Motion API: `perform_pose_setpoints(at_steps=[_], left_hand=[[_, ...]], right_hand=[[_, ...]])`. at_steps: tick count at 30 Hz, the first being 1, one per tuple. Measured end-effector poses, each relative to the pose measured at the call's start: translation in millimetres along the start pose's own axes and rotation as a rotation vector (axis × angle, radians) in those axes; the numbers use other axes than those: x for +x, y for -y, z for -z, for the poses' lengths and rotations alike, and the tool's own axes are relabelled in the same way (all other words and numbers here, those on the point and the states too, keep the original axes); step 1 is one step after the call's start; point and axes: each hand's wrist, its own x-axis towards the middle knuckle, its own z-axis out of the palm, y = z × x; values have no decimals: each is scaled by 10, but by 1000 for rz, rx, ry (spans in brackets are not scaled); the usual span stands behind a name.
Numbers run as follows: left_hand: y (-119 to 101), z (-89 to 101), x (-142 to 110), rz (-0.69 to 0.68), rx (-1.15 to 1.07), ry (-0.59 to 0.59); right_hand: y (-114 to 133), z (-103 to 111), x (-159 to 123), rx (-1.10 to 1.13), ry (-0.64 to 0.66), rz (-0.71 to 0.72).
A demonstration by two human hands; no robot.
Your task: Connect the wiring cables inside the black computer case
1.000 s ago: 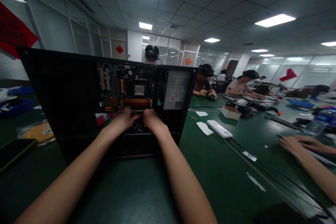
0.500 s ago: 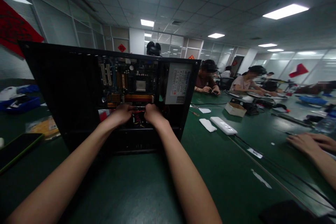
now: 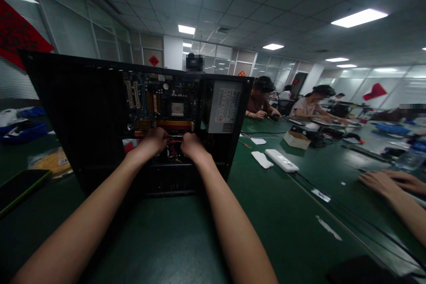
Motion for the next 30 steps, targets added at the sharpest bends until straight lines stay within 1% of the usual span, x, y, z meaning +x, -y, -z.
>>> perform_pose_setpoints(at_steps=[3,7,11,16,20,23,26,30], left_hand=[[8,22,41,9,-20,14],[36,-26,72,15,-33,-9],[73,-80,27,-20,-24,-30],[108,-96,-15,-81,-30,-56],[119,-109,14,-46,-30,-54],[132,-129,36,-48,-31,-61],[152,-157,57,-47,-30,-81],[168,-180,71,-17,-46,-72]], right_hand=[[10,11,-15,-2,2,-8],[5,7,-29,-14,0,-4],[-2,-18,-41,-14,-4,6],[-15,-51,-43,-15,-29,24],[-40,-69,-14,-12,-51,36],[-46,-67,-1,-3,-47,33],[-36,-50,-18,4,-48,32],[-25,-38,-36,11,-51,43]])
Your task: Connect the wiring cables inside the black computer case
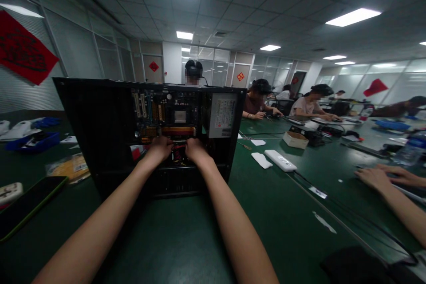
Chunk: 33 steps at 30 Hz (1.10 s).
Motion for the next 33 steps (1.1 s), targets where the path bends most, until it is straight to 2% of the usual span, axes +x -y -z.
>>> perform_pose_setpoints(at_steps=[8,17,25,29,33], left_hand=[[-47,39,-10,32,-1,-5],[-40,1,29,39,-31,-34],[-70,45,-102,90,5,-99],[-127,64,-180,-48,15,-197],[-149,46,-196,-203,3,-141]], right_hand=[[-26,-25,62,-36,6,-21],[70,85,64,-131,45,-64],[130,102,-20,-177,-60,-70],[123,105,-49,-160,-149,-47],[115,100,-56,-144,-224,-16]])
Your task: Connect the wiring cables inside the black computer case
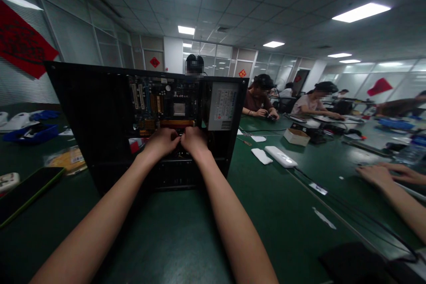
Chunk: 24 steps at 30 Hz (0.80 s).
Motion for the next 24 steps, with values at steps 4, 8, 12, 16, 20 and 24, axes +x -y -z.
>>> perform_pose_setpoints(at_steps=[4,8,12,16,20,24], left_hand=[[35,-33,-13,-17,63,30],[36,-26,-42,-32,94,41],[31,-8,-63,-55,94,38],[77,-31,-58,-65,47,16],[129,-72,-32,-87,16,-10],[153,-94,-12,-84,1,-13]], right_hand=[[8,-3,-2,2,-3,3],[31,0,-20,-11,19,27],[34,-7,-70,-6,66,26],[5,-26,-114,58,100,30],[-29,-32,-126,131,122,23],[-56,-16,-129,163,137,16]])
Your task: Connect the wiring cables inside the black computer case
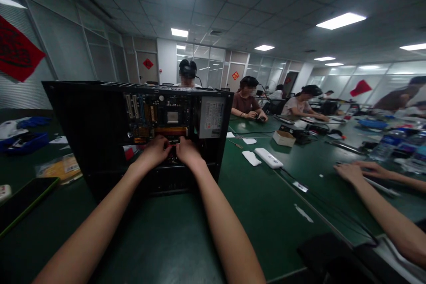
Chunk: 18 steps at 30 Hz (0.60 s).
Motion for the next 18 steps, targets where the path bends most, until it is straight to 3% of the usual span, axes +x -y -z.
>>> perform_pose_setpoints(at_steps=[6,18], left_hand=[[20,-8,5,13,4,3],[-67,80,23,-60,-104,-46]], right_hand=[[-42,-34,27,7,94,2],[-46,-52,58,132,5,42]])
